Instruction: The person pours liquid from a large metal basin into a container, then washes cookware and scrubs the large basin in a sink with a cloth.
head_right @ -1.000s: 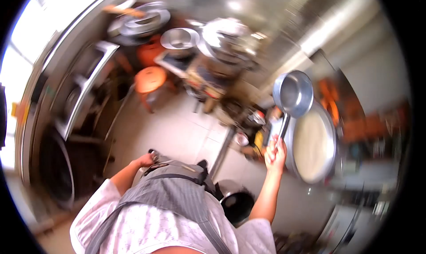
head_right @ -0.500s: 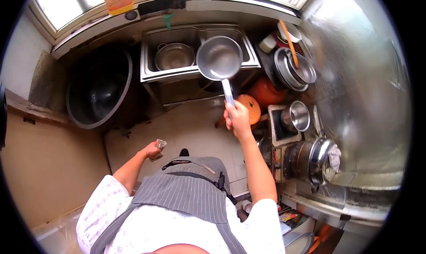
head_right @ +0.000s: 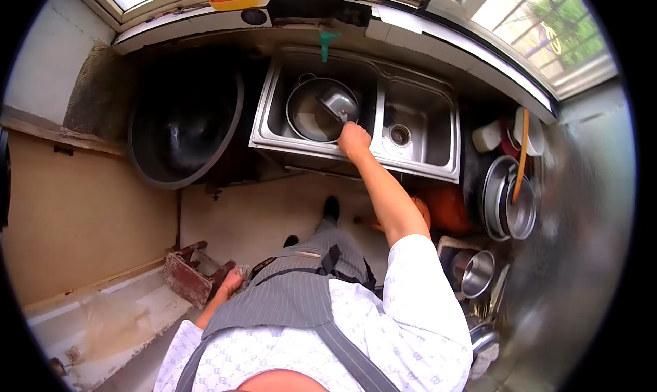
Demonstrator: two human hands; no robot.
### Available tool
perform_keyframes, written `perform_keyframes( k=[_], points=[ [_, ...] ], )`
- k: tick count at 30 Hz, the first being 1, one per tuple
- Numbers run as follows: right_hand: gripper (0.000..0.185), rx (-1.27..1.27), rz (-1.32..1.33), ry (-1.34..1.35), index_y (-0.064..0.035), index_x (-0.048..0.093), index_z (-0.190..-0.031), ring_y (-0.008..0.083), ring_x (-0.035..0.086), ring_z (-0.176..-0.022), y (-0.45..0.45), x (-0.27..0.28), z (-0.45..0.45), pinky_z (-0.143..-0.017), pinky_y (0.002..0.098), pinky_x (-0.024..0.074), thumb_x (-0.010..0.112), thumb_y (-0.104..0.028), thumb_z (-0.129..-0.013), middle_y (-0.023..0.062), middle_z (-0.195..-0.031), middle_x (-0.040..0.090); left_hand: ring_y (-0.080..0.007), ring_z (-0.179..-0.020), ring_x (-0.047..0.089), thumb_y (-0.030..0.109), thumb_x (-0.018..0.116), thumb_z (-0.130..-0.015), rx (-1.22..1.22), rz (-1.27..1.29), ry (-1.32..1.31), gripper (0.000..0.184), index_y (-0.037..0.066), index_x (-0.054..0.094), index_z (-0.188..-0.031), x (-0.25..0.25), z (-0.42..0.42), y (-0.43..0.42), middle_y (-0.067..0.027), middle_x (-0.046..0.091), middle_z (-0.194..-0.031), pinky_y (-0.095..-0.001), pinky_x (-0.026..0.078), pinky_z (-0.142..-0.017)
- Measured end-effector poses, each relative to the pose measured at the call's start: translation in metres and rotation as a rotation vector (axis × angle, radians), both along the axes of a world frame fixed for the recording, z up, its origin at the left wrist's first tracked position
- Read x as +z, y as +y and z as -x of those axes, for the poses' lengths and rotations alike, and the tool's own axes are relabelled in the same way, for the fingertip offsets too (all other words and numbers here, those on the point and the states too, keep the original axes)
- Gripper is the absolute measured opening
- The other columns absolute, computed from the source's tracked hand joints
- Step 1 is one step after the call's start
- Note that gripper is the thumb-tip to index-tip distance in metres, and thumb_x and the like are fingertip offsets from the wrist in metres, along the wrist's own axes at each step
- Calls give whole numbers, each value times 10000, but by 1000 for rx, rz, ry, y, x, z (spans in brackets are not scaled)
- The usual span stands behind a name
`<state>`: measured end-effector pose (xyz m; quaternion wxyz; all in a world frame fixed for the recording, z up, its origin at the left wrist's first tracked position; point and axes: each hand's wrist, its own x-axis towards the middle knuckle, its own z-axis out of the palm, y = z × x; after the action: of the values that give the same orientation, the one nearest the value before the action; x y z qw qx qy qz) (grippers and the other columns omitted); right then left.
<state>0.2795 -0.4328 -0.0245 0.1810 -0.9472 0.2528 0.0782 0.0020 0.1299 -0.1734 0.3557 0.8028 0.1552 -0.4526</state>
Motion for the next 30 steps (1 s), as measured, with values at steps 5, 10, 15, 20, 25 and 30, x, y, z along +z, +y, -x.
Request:
perform_keyframes(
  k=[5,10,15,20,25,30],
  points=[
    [262,71,-180,131,61,673,-936,415,654,-961,-18,-43,-10,-830,472,526,602,-156,-808,292,-985,663,-396,-1116,582,165,614,-690,39,-83,-143,553,-22,570,-1209,54,-18,-90,-262,629,-1138,-391,447,-962],
    [256,-379,-1099,255,53,590,-890,225,602,-518,-42,-32,-28,-451,375,487,545,-197,-917,168,-699,635,-355,-1118,584,119,594,-700,88,41,-228,556,-29,553,-1234,49,-71,-152,-230,626,-1165,-367,443,-962],
    [356,-200,-740,209,12,648,-859,276,610,-552,-50,-35,-8,-510,406,516,527,-311,-949,163,-664,615,-238,-1044,599,46,543,-715,203,325,-246,523,-24,559,-1233,91,-132,-213,-127,650,-1108,-303,448,-916],
    [281,216,14,-175,-23,697,-802,384,621,-883,-30,6,62,-756,478,503,608,-281,-867,204,-896,633,-161,-992,583,31,496,-744,184,656,-204,456,-13,590,-1188,124,-169,-264,-60,648,-1066,-267,441,-892],
    [496,174,-766,-442,-60,549,-1315,247,610,-1015,14,25,146,-902,341,485,633,-166,-839,147,-1126,608,-145,-1052,559,122,573,-824,-84,903,-53,442,-24,572,-1241,134,-186,-300,-48,627,-1140,-289,426,-940],
    [388,89,-841,-381,-33,624,-1183,211,590,-928,42,75,222,-834,303,477,647,-128,-808,108,-1012,616,-194,-1176,495,274,572,-919,-498,1094,80,406,-24,605,-1193,183,-180,-334,-85,547,-1268,-312,352,-1025]
  ],
)
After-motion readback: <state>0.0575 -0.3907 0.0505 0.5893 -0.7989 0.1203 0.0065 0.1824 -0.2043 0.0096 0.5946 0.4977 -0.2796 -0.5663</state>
